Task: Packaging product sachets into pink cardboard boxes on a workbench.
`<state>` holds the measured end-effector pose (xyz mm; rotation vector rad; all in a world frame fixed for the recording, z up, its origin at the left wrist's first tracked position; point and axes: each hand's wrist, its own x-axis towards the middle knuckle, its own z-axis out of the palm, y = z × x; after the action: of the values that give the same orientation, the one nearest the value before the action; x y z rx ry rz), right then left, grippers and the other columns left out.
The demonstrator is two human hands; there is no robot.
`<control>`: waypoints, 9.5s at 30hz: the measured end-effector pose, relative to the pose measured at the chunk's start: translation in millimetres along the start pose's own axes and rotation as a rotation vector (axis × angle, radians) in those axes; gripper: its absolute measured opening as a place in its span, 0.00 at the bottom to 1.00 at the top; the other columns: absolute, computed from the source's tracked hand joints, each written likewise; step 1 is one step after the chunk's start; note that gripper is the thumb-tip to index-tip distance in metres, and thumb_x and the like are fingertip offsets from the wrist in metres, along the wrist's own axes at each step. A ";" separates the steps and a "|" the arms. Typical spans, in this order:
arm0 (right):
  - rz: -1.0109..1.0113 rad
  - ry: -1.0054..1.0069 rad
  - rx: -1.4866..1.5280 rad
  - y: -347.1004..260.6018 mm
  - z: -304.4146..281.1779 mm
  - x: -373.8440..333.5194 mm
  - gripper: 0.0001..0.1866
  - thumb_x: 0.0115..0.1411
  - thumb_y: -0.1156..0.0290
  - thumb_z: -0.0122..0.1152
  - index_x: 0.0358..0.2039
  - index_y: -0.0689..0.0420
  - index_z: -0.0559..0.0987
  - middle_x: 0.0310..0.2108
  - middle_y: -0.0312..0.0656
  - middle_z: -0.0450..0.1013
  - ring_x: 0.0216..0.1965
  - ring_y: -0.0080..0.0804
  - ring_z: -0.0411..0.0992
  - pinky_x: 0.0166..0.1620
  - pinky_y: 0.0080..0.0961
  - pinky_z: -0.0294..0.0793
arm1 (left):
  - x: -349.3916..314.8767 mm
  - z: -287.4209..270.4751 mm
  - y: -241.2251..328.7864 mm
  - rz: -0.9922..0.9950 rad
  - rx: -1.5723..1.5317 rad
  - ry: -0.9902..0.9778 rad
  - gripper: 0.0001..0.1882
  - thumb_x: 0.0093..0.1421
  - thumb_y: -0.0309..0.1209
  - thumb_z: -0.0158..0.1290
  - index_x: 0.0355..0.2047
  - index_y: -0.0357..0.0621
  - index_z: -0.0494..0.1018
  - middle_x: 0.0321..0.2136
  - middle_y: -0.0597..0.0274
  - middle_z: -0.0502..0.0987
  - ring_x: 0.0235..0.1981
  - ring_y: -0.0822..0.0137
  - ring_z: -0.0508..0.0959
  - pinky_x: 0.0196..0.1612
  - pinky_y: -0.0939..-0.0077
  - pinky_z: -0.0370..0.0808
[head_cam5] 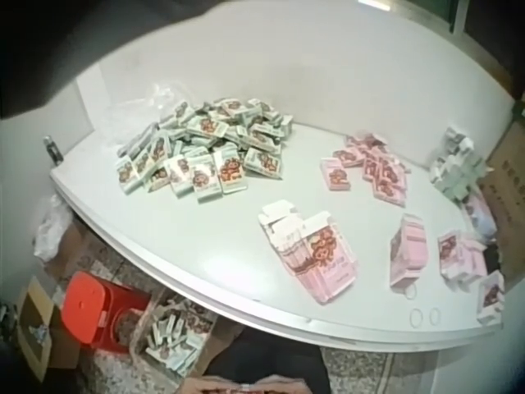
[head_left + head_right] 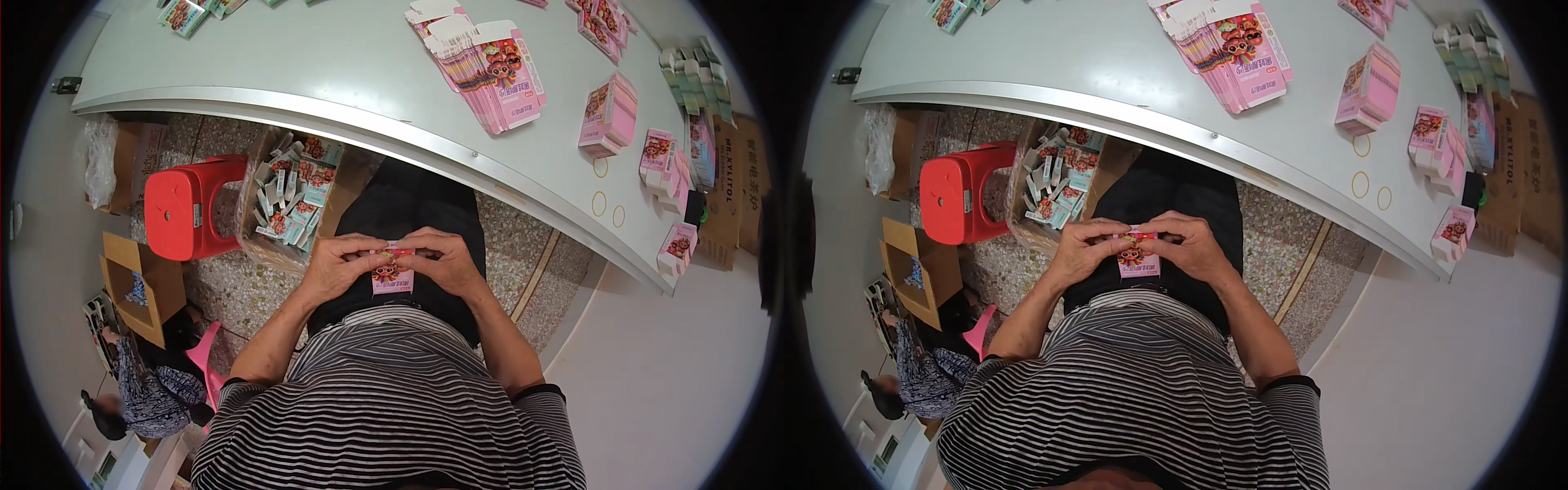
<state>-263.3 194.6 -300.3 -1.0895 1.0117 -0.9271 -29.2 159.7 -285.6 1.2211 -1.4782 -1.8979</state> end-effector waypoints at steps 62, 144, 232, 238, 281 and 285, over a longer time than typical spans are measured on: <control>-0.057 0.435 0.072 2.1 25.1 22.6 0.07 0.67 0.76 0.59 0.42 0.64 0.73 0.33 0.39 0.79 0.33 0.15 0.75 0.35 0.13 0.75 | 39.0 23.7 19.0 0.116 -0.440 0.355 0.31 0.58 0.16 0.60 0.60 0.31 0.63 0.43 0.49 0.81 0.41 0.70 0.82 0.44 0.78 0.80; -0.112 0.716 -0.950 -138.8 -111.3 124.9 0.54 0.48 0.47 0.75 0.63 0.72 0.61 0.60 0.66 0.65 0.59 0.56 0.69 0.62 0.39 0.66 | 27.2 8.7 2.0 0.122 -0.295 0.363 0.18 0.66 0.25 0.56 0.55 0.35 0.71 0.42 0.57 0.80 0.33 0.73 0.81 0.38 0.80 0.80; -0.058 0.157 0.268 14.3 12.7 -3.0 0.09 0.63 0.80 0.62 0.44 0.66 0.79 0.45 0.44 0.76 0.44 0.24 0.75 0.48 0.22 0.78 | 3.9 12.0 -4.5 0.231 0.060 0.215 0.12 0.60 0.20 0.60 0.45 0.33 0.79 0.41 0.56 0.80 0.38 0.74 0.80 0.43 0.83 0.77; 0.125 0.114 0.234 -14.5 7.7 -1.5 0.08 0.64 0.77 0.61 0.42 0.66 0.82 0.37 0.40 0.78 0.39 0.20 0.75 0.45 0.19 0.77 | -3.7 14.7 22.2 -0.068 -0.248 0.214 0.10 0.61 0.22 0.61 0.43 0.34 0.80 0.36 0.59 0.82 0.35 0.75 0.80 0.41 0.84 0.78; -0.118 0.690 -0.992 -141.5 -120.4 127.9 0.56 0.47 0.43 0.74 0.62 0.75 0.62 0.59 0.68 0.65 0.60 0.54 0.68 0.61 0.37 0.66 | 19.1 9.7 0.1 0.018 -0.304 0.301 0.17 0.66 0.27 0.57 0.54 0.36 0.72 0.40 0.61 0.81 0.33 0.74 0.81 0.36 0.81 0.79; -0.083 0.614 -0.957 -138.0 -113.3 132.1 0.54 0.49 0.45 0.73 0.62 0.75 0.62 0.58 0.68 0.66 0.59 0.54 0.69 0.60 0.37 0.67 | 18.0 10.7 -3.0 0.001 -0.299 0.296 0.17 0.65 0.27 0.57 0.53 0.36 0.73 0.39 0.62 0.81 0.34 0.75 0.81 0.36 0.82 0.79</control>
<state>-348.6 12.0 -206.9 -1.6732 2.0508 -0.8646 -47.0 152.6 -294.7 1.2885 -1.0029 -1.7667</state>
